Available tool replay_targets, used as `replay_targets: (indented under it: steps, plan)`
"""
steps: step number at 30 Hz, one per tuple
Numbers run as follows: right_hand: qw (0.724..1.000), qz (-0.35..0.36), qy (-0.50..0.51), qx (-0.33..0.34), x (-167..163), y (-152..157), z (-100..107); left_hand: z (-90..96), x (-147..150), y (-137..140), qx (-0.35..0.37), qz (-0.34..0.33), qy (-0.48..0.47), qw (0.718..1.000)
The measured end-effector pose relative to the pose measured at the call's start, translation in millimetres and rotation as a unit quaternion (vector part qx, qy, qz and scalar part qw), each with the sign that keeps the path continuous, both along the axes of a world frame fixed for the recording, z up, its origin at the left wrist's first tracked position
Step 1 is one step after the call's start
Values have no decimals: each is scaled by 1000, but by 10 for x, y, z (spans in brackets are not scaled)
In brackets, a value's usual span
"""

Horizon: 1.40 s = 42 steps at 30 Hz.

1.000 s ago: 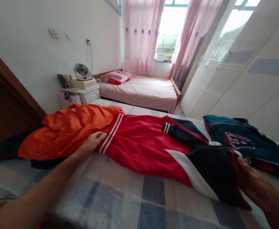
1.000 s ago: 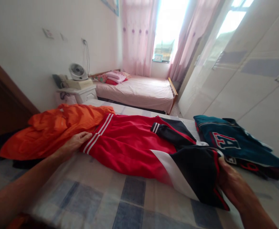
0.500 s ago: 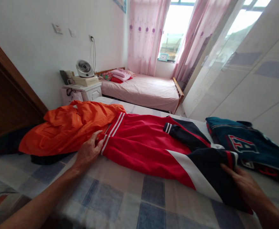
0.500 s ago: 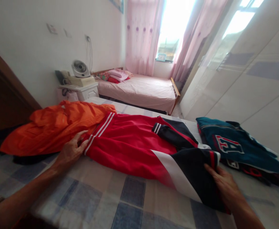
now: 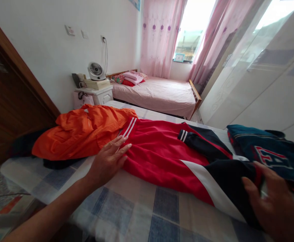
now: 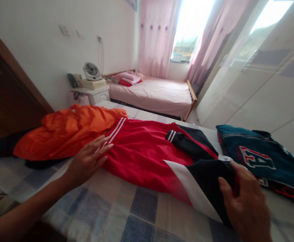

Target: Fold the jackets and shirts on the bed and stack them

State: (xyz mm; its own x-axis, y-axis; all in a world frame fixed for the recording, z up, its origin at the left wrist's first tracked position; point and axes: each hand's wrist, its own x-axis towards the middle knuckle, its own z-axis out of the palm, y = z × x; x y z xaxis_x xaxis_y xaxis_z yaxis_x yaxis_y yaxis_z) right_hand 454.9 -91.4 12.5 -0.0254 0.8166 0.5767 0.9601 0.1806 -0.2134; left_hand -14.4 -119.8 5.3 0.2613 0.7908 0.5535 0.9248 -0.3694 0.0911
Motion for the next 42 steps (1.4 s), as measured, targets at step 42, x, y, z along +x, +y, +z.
replay_targets:
  steps: [42]
  plan:
    - [975,81,95,-185,-113,-53,-288,575,2404,2221,-225,-62,-390,891]
